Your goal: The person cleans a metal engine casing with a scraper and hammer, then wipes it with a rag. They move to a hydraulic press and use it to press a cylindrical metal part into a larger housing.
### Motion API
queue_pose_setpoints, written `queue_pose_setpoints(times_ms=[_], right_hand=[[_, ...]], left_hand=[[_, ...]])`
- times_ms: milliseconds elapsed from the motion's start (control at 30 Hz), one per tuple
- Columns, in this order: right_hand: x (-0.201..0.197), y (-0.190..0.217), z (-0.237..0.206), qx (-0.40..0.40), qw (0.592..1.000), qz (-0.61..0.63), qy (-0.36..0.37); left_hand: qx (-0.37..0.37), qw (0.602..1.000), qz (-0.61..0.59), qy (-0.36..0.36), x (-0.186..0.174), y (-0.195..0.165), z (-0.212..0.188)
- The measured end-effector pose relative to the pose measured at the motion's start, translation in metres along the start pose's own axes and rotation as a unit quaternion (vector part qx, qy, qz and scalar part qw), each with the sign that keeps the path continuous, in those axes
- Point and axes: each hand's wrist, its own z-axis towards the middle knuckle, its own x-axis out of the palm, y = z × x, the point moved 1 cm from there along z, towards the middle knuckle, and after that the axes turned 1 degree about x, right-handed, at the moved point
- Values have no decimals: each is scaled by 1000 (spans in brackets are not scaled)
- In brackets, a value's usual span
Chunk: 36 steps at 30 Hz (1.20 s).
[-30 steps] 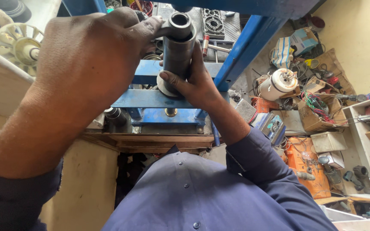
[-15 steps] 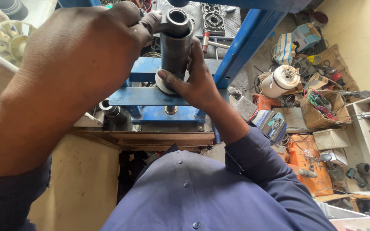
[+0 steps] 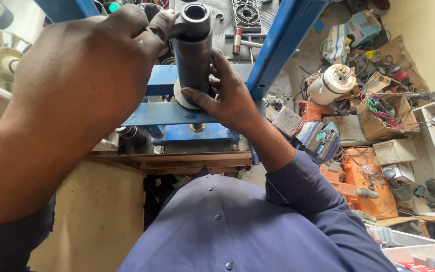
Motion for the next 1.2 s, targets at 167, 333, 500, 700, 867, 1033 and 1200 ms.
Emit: queue_pose_setpoints(times_ms=[167,333,500,700,867,1033,1200], right_hand=[[-1,0,-1,3,1000,7,3],[-1,-1,-2,15,999,29,5],[0,-3,-3,1,1000,29,-2],[0,-5,-4,3,999,37,1],[0,-3,-3,4,999,37,0],[0,-1,-3,17,999,34,2],[0,0,-2,-7,1000,17,-1]], left_hand=[[-6,999,-20,-27,0,-1,-1],[-1,1000,8,-22,0,-1,-2],[-35,998,-30,-38,-1,-10,-4],[-43,996,-48,-64,-1,-13,-3],[-41,998,-28,-32,0,-11,-4],[-37,999,-17,-32,0,-12,-3],[-36,998,-13,-39,0,-13,0]])
